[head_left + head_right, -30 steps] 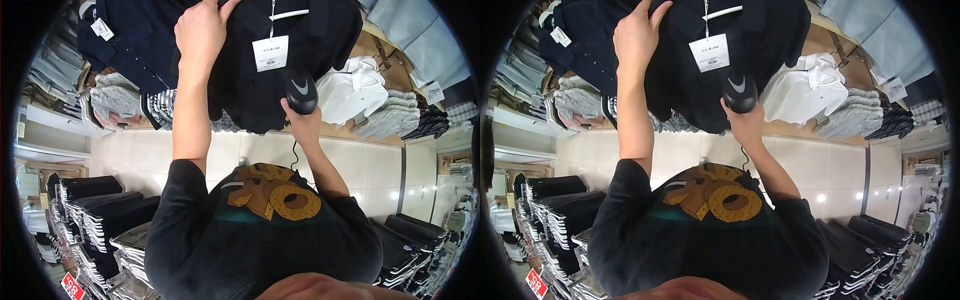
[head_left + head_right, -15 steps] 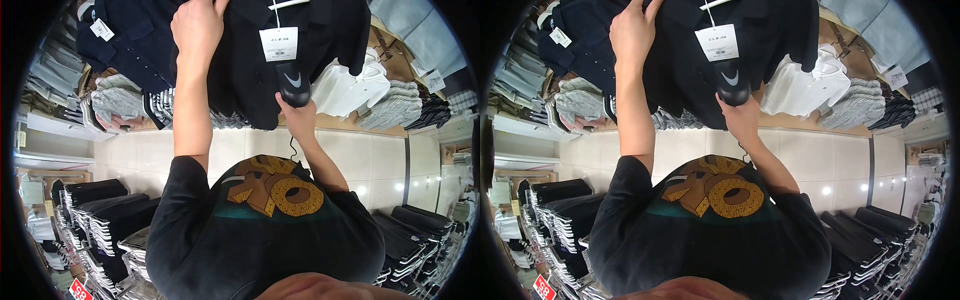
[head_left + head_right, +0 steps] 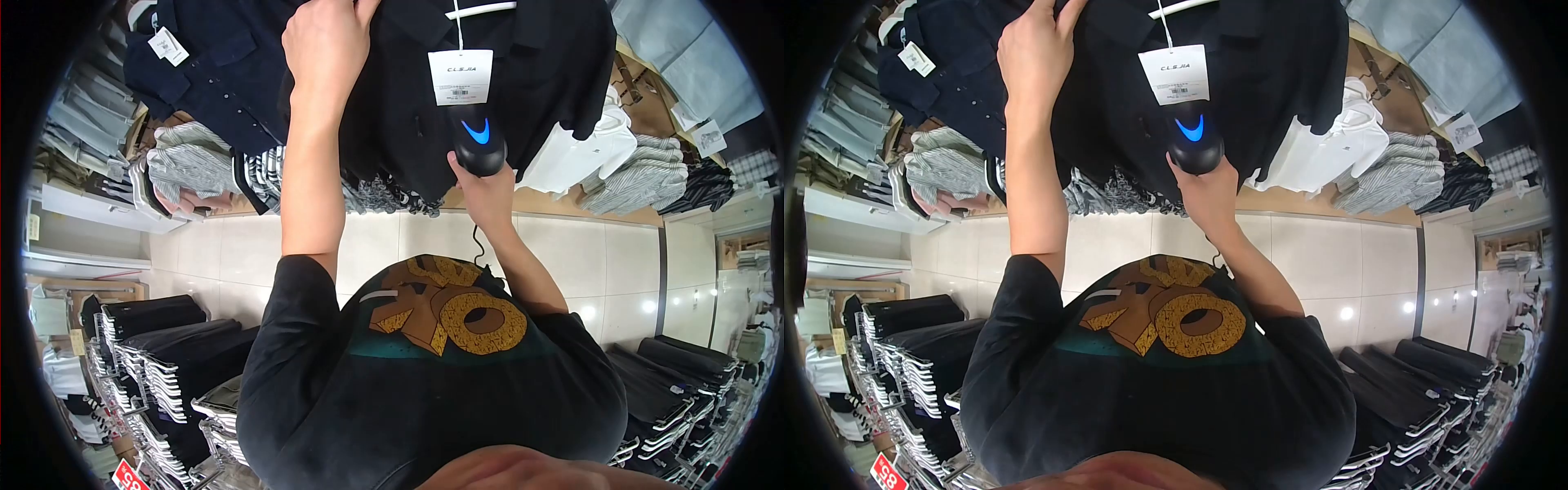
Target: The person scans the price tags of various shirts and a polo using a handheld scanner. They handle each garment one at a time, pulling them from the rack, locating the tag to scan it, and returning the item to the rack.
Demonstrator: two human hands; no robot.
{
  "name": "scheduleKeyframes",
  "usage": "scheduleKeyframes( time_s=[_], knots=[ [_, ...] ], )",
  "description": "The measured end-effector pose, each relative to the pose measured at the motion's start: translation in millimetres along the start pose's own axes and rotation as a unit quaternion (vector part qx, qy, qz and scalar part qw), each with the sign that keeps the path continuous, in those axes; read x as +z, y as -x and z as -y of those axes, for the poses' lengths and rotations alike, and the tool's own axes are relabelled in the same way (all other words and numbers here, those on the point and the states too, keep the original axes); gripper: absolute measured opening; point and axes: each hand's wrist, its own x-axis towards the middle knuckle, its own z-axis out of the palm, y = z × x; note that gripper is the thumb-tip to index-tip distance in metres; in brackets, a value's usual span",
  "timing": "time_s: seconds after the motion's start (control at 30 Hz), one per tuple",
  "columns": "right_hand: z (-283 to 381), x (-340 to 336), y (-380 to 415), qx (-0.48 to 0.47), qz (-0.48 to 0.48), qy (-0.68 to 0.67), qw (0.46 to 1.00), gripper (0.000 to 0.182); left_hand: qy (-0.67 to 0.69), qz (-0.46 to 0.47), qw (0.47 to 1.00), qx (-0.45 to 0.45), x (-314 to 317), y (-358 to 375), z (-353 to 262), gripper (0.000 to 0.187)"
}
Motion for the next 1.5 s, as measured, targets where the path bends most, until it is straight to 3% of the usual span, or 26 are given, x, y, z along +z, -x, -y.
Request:
scheduleKeyframes(
  time_s=[0.4, 0.53, 0.6, 0.7, 0.83, 0.97, 1.07, 1.17, 1.3, 1.5],
  knots=[
    [2.2, 0.5, -1.0, 0.02, -0.005, -0.017, 1.0, 0.029, 0.0, -0.014, 1.0, 0.013, 0.6, -1.7, 0.6, 0.042],
    [1.6, -4.8, -3.0, 0.016, -0.01, -0.031, 0.999, 0.031, -0.028, 0.018, 0.999, -0.003, 3.9, 1.4, 1.0, 0.034],
    [3.1, -17.6, -8.3, -0.08, -0.02, -0.005, 0.997, 0.031, -0.05, 0.021, 0.999, -0.005, 15.0, 4.5, 10.4, 0.035],
    [19.6, -67.6, -24.4, -0.081, -0.066, 0.038, 0.994, 0.037, -0.011, -0.022, 0.998, 0.058, 33.6, 5.6, 26.8, 0.046],
    [132.3, -146.8, -57.2, -0.257, -0.018, -0.122, 0.958, 0.034, -0.017, -0.009, 0.998, 0.067, 25.7, -2.7, 14.3, 0.043],
    [163.7, -206.9, -116.6, -0.258, 0.017, -0.047, 0.965, 0.038, -0.028, -0.079, 0.99, 0.113, 27.9, -27.5, 2.7, 0.041],
    [169.8, -201.9, -169.9, -0.272, 0.048, 0.025, 0.961, 0.035, -0.027, -0.102, 0.985, 0.136, 38.3, -49.7, 1.6, 0.041],
    [163.8, -193.4, -210.5, -0.217, 0.082, -0.044, 0.972, 0.043, -0.031, -0.121, 0.984, 0.129, 53.9, -68.9, 4.7, 0.041],
    [180.6, -178.0, -248.5, -0.221, 0.083, -0.105, 0.966, 0.044, -0.062, -0.14, 0.975, 0.162, 74.1, -115.8, 10.0, 0.042],
    [210.9, -158.7, -296.1, -0.232, -0.01, -0.097, 0.968, 0.043, -0.063, -0.218, 0.946, 0.233, 107.3, -194.7, 29.7, 0.047]
  ],
)
